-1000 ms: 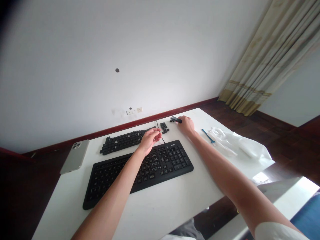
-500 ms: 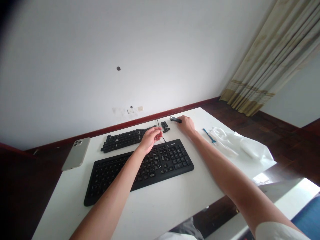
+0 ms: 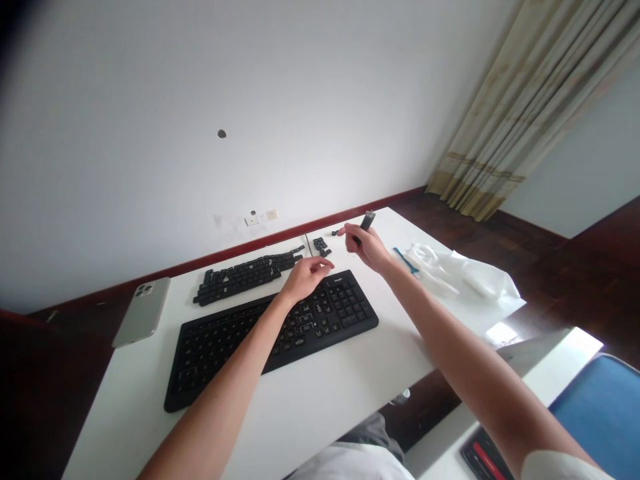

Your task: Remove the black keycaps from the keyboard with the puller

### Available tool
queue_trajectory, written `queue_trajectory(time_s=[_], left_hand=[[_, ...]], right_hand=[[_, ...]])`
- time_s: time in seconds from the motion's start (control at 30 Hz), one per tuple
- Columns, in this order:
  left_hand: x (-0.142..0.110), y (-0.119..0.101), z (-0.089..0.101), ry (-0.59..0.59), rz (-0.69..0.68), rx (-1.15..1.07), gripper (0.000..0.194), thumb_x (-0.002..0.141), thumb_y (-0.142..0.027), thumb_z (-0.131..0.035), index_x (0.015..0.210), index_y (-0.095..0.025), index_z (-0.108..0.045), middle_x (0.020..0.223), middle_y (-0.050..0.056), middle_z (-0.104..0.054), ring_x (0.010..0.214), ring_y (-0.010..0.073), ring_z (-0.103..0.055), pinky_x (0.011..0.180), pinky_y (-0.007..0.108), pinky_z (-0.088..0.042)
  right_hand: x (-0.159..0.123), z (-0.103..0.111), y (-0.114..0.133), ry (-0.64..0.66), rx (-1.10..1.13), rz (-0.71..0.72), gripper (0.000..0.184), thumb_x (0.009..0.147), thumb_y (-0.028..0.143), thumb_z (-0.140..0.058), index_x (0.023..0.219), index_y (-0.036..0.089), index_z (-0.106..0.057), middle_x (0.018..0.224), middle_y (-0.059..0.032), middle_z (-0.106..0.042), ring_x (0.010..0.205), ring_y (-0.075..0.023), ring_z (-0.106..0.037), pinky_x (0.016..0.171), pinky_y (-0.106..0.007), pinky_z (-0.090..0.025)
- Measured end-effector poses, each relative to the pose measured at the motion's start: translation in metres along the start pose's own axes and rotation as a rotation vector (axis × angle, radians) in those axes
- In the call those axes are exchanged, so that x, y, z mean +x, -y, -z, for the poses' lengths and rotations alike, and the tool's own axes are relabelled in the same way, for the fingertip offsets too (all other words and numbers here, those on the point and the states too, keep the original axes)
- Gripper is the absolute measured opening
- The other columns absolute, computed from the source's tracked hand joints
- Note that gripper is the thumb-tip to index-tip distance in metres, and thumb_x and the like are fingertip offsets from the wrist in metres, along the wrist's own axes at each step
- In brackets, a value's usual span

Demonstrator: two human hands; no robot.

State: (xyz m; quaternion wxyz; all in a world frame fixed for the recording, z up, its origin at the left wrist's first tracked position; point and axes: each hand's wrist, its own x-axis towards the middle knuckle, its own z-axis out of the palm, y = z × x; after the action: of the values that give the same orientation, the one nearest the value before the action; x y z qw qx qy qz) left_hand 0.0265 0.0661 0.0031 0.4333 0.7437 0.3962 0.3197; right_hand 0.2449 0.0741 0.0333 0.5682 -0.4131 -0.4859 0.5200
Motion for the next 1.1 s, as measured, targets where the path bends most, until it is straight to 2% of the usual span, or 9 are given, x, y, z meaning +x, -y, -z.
queue_trajectory(time_s=[0.13, 0.27, 0.4, 0.5, 0.6, 0.7, 0.93, 1.1], left_hand=[[-0.008, -0.014, -0.005, 0.073, -0.04, 0.257, 0.022, 0.096, -0.032, -0.064, 0.1, -0.024, -0.084, 0.066, -0.001, -0.068, 0.062, 0.0162, -0.06, 0.066, 0.028, -0.042], [-0.017, -0.026, -0.015, 0.083, -0.018, 0.419, 0.021, 0.095, -0.032, -0.064, 0.099, -0.026, -0.084, 0.079, 0.002, -0.078, 0.073, 0.0207, -0.069, 0.074, 0.03, -0.049], [-0.02, -0.036, -0.022, 0.119, 0.032, 0.464, 0.019, 0.092, -0.034, -0.067, 0.098, -0.027, -0.084, 0.085, 0.004, -0.08, 0.082, 0.0241, -0.073, 0.08, 0.032, -0.053], [-0.017, -0.04, -0.019, 0.165, 0.128, 0.407, 0.02, 0.091, -0.034, -0.067, 0.099, -0.026, -0.083, 0.087, 0.003, -0.08, 0.08, 0.0226, -0.072, 0.078, 0.031, -0.052], [-0.012, -0.04, -0.011, 0.262, 0.199, 0.323, 0.026, 0.091, -0.031, -0.065, 0.108, -0.023, -0.083, 0.086, 0.003, -0.08, 0.075, 0.0199, -0.071, 0.075, 0.029, -0.051], [-0.009, -0.039, -0.005, 0.321, 0.211, 0.269, 0.031, 0.091, -0.028, -0.063, 0.114, -0.021, -0.083, 0.085, 0.003, -0.08, 0.074, 0.019, -0.069, 0.073, 0.028, -0.05], [-0.007, -0.035, -0.004, 0.314, 0.197, 0.196, 0.03, 0.088, -0.024, -0.064, 0.111, -0.021, -0.084, 0.095, 0.006, -0.083, 0.085, 0.0229, -0.073, 0.081, 0.03, -0.053], [-0.006, -0.033, -0.004, 0.312, 0.186, 0.172, 0.028, 0.088, -0.023, -0.065, 0.107, -0.021, -0.085, 0.095, 0.006, -0.083, 0.084, 0.0229, -0.072, 0.085, 0.031, -0.054]], right_hand=[[-0.029, -0.008, 0.0, 0.091, 0.338, -0.103, 0.046, 0.092, 0.048, -0.072, 0.062, 0.022, -0.049, 0.054, 0.0069, -0.024, 0.052, -0.0112, -0.018, 0.048, -0.026, -0.024], [-0.033, -0.005, -0.007, 0.074, 0.508, -0.151, 0.051, 0.092, 0.043, -0.071, 0.061, 0.022, -0.037, 0.052, 0.0076, -0.02, 0.051, -0.0108, -0.014, 0.045, -0.024, -0.024], [-0.027, -0.001, -0.014, 0.003, 0.642, -0.259, 0.053, 0.092, 0.037, -0.069, 0.064, 0.024, -0.026, 0.053, 0.0086, -0.018, 0.05, -0.0107, -0.013, 0.043, -0.023, -0.024], [-0.024, -0.001, -0.021, -0.063, 0.694, -0.316, 0.053, 0.091, 0.032, -0.067, 0.066, 0.025, -0.021, 0.053, 0.0089, -0.018, 0.049, -0.0107, -0.014, 0.042, -0.023, -0.025], [-0.023, -0.002, -0.025, -0.102, 0.668, -0.339, 0.049, 0.089, 0.026, -0.064, 0.067, 0.025, -0.02, 0.053, 0.0088, -0.019, 0.049, -0.0105, -0.015, 0.042, -0.024, -0.026], [-0.023, -0.004, -0.026, -0.105, 0.588, -0.357, 0.047, 0.087, 0.023, -0.064, 0.067, 0.025, -0.021, 0.053, 0.0086, -0.021, 0.049, -0.0104, -0.017, 0.042, -0.023, -0.027], [-0.03, -0.017, -0.021, -0.04, 0.385, -0.326, 0.044, 0.087, 0.024, -0.068, 0.068, 0.025, -0.029, 0.057, 0.0072, -0.026, 0.052, -0.0102, -0.021, 0.044, -0.023, -0.029], [-0.035, -0.024, -0.02, 0.003, 0.301, -0.305, 0.044, 0.085, 0.024, -0.07, 0.069, 0.025, -0.029, 0.059, 0.0069, -0.025, 0.053, -0.0106, -0.021, 0.045, -0.025, -0.027]])
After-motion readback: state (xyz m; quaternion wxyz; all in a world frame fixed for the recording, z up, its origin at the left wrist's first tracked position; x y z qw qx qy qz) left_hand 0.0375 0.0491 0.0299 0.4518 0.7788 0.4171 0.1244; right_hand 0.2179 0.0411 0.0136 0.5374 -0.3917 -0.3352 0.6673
